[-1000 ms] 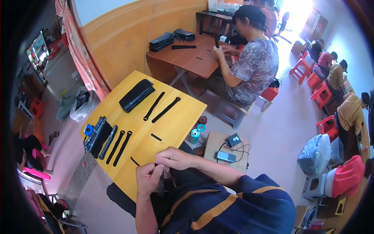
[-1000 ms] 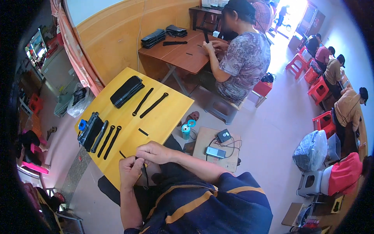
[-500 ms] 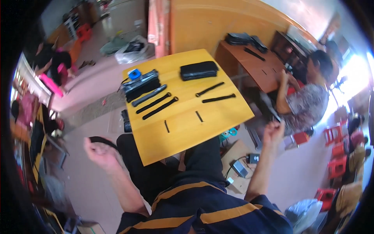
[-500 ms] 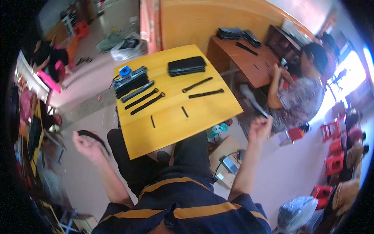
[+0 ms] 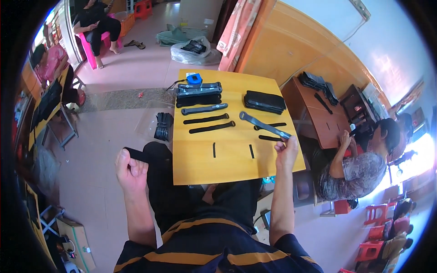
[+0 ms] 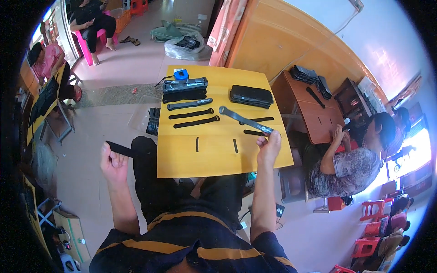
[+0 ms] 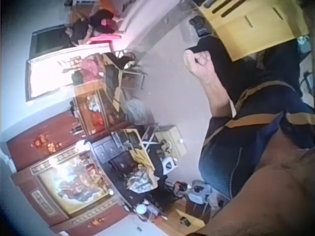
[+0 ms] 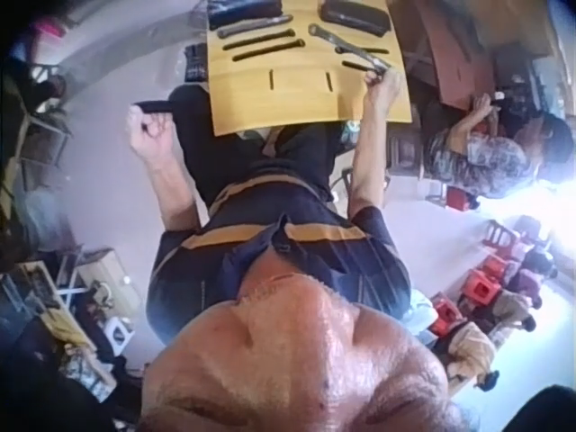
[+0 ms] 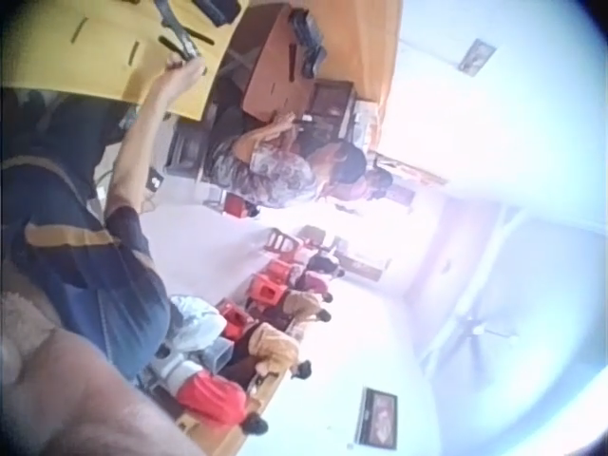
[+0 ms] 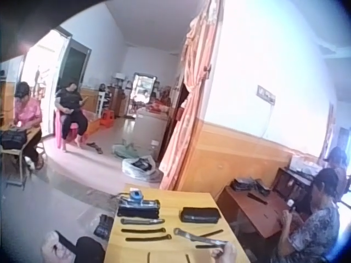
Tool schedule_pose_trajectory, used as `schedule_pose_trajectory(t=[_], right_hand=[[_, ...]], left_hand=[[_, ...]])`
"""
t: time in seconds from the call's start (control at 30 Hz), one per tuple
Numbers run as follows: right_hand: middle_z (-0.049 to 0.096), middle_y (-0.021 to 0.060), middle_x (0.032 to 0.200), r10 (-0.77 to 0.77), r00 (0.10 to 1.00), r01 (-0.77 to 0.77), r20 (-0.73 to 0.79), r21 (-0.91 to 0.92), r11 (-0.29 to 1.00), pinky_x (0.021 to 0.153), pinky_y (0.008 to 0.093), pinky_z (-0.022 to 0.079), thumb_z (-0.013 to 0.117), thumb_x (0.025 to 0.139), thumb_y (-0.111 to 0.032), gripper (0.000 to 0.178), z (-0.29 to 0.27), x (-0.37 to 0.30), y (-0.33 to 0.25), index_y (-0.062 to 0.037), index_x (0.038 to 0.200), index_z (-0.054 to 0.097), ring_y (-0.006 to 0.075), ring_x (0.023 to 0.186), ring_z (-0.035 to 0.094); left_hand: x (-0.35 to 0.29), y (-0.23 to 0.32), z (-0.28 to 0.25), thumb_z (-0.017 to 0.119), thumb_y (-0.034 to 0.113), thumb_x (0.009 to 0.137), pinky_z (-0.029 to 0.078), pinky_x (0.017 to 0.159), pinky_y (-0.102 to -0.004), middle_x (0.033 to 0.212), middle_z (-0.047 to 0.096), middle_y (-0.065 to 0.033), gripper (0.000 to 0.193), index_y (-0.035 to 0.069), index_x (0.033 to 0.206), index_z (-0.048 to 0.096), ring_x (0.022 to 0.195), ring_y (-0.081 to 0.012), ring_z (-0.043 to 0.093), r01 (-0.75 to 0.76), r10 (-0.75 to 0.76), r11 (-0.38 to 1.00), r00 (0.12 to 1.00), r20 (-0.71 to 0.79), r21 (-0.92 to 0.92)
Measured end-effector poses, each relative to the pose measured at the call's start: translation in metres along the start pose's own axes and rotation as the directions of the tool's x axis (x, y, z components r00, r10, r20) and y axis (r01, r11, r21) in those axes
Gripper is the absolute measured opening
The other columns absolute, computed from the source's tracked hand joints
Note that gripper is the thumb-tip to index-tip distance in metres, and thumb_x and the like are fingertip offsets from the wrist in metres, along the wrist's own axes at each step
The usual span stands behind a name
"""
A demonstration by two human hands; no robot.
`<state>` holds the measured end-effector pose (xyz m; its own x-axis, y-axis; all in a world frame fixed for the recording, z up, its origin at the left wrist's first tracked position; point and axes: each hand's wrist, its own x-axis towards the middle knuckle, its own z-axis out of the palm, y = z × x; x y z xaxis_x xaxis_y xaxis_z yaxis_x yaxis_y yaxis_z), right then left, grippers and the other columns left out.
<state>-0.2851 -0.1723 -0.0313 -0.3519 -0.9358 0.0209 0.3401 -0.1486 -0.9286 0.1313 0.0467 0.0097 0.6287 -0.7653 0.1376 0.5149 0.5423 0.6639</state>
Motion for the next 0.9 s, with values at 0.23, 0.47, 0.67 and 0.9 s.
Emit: schedule_pose_trajectory(t=[0.23,0.47,0.67,0.9], right_hand=[[0.063,0.0059,0.092,0.085,0.996,-0.085,0.001,0.044,0.995,0.063,0.0311,0.061,0.051,0.105,-0.02,0.013,0.055,0.029,0.054,-0.0083,0.111,0.053,0.0191,0.072,0.069],[0.063,0.0076,0.095,0.153,0.986,-0.153,-0.062,0.017,0.988,0.065,0.0317,0.062,0.048,0.107,-0.013,0.011,0.075,0.048,0.087,-0.0065,0.114,0.053,0.0202,0.075,0.071],[0.063,0.0122,0.097,0.206,0.978,-0.207,-0.031,-0.028,0.978,0.066,0.0318,0.06,0.04,0.106,-0.006,0.016,0.093,0.051,0.1,-0.0018,0.116,0.052,0.0211,0.076,0.07],[0.064,0.0149,0.1,0.356,0.933,-0.354,-0.045,0.059,0.934,0.072,0.037,0.063,0.038,0.106,-0.005,0.018,0.118,0.059,0.113,-0.001,0.118,0.051,0.025,0.081,0.071]], left_hand=[[-0.023,0.0,-0.036,0.056,0.031,0.102,0.026,0.038,-0.0255,0.047,0.035,0.0051,0.041,0.016,0.067,0.042,0.037,-0.0071,0.032,0.045,-0.034,0.99,0.996,-0.081,0.134],[-0.024,-0.002,-0.045,0.057,0.029,0.1,0.032,0.039,-0.0264,0.047,0.035,0.005,0.039,0.017,0.066,0.042,0.038,-0.0082,0.034,0.108,-0.091,0.986,0.987,-0.13,0.131],[-0.021,-0.008,-0.051,0.057,0.03,0.1,0.035,0.041,-0.0276,0.049,0.036,0.0044,0.039,0.016,0.067,0.043,0.038,-0.0086,0.035,0.121,-0.103,0.981,0.988,-0.119,0.154],[-0.021,-0.01,-0.055,0.052,0.028,0.102,0.034,0.043,-0.0274,0.05,0.036,0.0044,0.036,0.014,0.07,0.044,0.041,-0.0084,0.035,0.14,-0.134,0.98,0.99,-0.05,0.14]])
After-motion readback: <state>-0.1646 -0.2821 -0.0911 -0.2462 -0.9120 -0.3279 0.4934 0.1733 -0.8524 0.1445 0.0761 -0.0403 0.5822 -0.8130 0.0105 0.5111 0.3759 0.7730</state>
